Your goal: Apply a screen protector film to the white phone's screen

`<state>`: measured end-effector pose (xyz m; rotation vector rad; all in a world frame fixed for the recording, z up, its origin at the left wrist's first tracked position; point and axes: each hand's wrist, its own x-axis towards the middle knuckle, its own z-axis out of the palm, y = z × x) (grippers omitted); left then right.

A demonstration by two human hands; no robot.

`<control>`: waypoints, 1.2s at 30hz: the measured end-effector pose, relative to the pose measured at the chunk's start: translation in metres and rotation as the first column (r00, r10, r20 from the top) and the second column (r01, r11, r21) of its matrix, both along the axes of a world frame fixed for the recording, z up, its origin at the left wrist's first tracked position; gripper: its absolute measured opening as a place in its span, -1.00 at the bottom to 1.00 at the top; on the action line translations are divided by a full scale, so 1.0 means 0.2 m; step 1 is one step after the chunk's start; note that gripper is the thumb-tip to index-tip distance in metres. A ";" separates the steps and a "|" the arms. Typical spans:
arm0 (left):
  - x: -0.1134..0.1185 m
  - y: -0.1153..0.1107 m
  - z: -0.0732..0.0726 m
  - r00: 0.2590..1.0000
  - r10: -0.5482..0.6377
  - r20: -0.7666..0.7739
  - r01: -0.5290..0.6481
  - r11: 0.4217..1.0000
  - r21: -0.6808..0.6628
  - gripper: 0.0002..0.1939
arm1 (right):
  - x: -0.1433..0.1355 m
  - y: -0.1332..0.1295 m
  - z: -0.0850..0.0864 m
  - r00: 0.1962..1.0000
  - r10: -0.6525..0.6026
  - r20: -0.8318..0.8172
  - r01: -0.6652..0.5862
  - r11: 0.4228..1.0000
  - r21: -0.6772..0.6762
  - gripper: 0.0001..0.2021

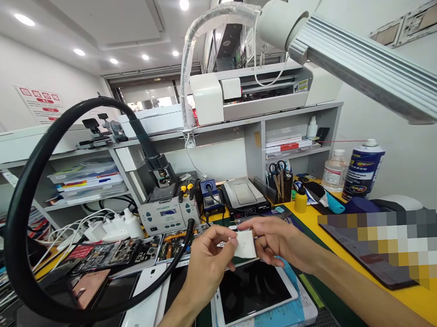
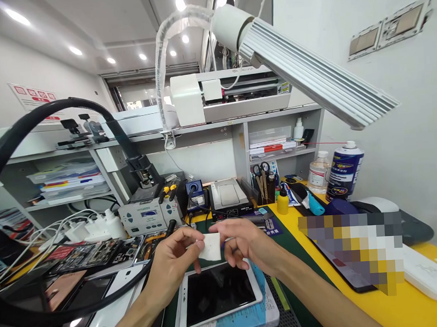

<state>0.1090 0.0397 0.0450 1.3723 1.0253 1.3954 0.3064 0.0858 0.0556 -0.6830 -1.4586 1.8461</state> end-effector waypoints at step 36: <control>-0.01 0.03 -0.01 0.947 -0.153 0.283 0.250 0.902 -0.352 -0.66 | -0.02 0.03 -0.08 0.978 -0.083 0.192 0.046 0.981 0.190 -0.68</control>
